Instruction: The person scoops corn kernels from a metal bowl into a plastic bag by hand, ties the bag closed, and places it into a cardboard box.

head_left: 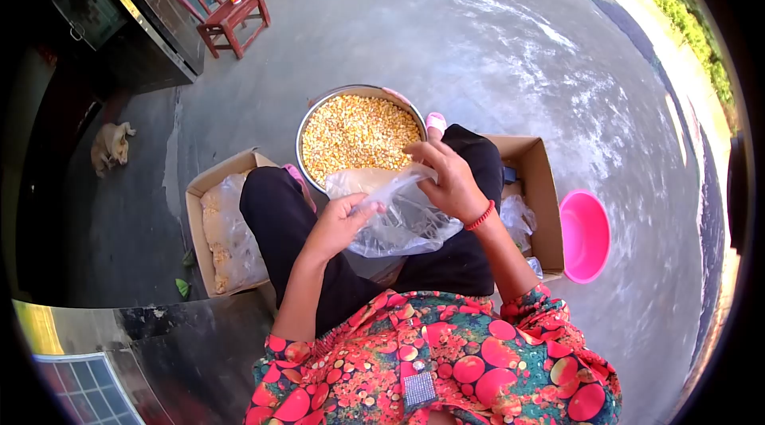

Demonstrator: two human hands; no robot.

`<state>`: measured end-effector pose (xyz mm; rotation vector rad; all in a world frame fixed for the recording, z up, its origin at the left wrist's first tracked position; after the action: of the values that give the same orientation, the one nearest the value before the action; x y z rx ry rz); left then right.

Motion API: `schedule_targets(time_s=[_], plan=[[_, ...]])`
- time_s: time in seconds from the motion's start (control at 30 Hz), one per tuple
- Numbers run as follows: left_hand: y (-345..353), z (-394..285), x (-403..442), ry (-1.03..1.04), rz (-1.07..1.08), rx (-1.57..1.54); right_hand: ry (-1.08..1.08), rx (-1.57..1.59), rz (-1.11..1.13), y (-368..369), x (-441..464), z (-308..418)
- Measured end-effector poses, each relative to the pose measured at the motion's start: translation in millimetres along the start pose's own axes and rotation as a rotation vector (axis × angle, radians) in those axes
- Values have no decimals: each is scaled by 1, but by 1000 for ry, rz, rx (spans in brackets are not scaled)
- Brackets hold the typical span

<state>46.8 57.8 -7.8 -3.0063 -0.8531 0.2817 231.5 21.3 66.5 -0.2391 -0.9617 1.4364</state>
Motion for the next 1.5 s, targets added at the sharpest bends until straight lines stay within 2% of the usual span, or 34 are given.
schedule_targets(time_s=[0.03, 0.1, 0.13, 0.2, 0.23, 0.3, 0.37, 0.4, 0.43, 0.47, 0.5, 0.57, 0.63, 0.7, 0.73, 0.77, 0.83, 0.9, 0.93, 0.97, 1.03, 1.07, 1.1, 1.17, 1.23, 1.27, 1.3, 1.33, 1.37, 1.4, 1.43, 1.5], plan=[[-8, 3, 2, -11, -6, -8, -97, -125, -112, -6, 7, 17], [-26, 13, 7, -54, -100, -239, -93, -113, -94, -12, 12, 36], [-34, 16, 12, -47, -83, -415, -75, 21, 49, -5, 14, 36], [-40, 15, 20, -18, -150, -489, -116, 195, 256, 18, 18, 35], [-45, 14, 25, 22, -213, -560, -180, 121, 273, 31, 21, 32], [-66, 32, 35, 42, -140, -598, -169, -159, 237, 68, 13, 4], [-87, 37, 43, 68, -166, -616, 69, -307, 820, 114, -12, -46], [-100, 37, 46, 57, -131, -530, 65, -307, 823, 118, -12, -47], [-104, 40, 48, 58, -134, -532, 152, -313, 1062, 129, -20, -54], [-108, 45, 50, -38, -173, -363, 240, -318, 1299, 135, -28, -61], [-111, 45, 51, -133, -212, -195, 237, -321, 1303, 133, -26, -64], [-113, 59, 57, -188, -167, -200, 81, 62, 998, 121, -8, -52], [-107, 71, 68, -304, 67, 95, 155, 302, 794, 111, 12, -59], [-110, 73, 75, -283, 68, 139, 181, 428, 550, 102, 32, -68], [-112, 71, 77, -322, 102, 197, 176, 382, 429, 98, 40, -72], [-115, 69, 79, -364, 135, 253, 266, 356, 430, 95, 43, -77], [-123, 47, 78, -368, 119, 204, -16, 69, 425, 105, 49, -80], [-121, 28, 79, -359, 183, -76, -47, 10, 566, 116, 41, -85], [-125, 34, 82, -332, 245, -164, 93, 94, 867, 130, 36, -93], [-132, 42, 86, -336, 245, -170, 96, 97, 873, 132, 37, -94], [-142, 47, 90, -327, 174, -195, 295, 721, 1078, 144, 31, -89], [-145, 47, 90, -259, 130, -228, 316, 789, 1037, 144, 32, -94], [-146, 49, 91, -265, 133, -235, 394, 627, 954, 141, 34, -108], [-153, 45, 96, -77, 123, -324, 603, 664, 806, 141, 35, -147], [-151, 39, 100, -72, 123, -387, 746, 723, 564, 130, 43, -163], [-150, 37, 99, -114, 163, -315, 851, 926, 596, 127, 40, -167], [-148, 32, 97, -155, 201, -244, 855, 927, 600, 118, 44, -166], [-146, 29, 95, -155, 200, -247, 748, 964, 787, 114, 47, -158], [-139, 21, 92, -64, 305, -141, 635, 999, 970, 112, 47, -148], [-131, 14, 89, 29, 410, -34, 655, 1127, 1041, 110, 45, -143], [-131, 12, 86, 26, 411, -35, 657, 1130, 1040, 104, 49, -136], [-127, 6, 77, 57, 537, -181, 423, 1104, 1156, 97, 61, -111]])
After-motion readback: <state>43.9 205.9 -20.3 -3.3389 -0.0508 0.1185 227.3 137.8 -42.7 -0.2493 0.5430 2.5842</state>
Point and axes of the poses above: each hand's wrist, its own x-axis towards the middle knuckle, its own y-axis out of the palm, z = x × y, the point moved 5 cm from there along x, towards the middle knuckle, and after that the axes turned 13 degrees about z, right-handed, at the moved point
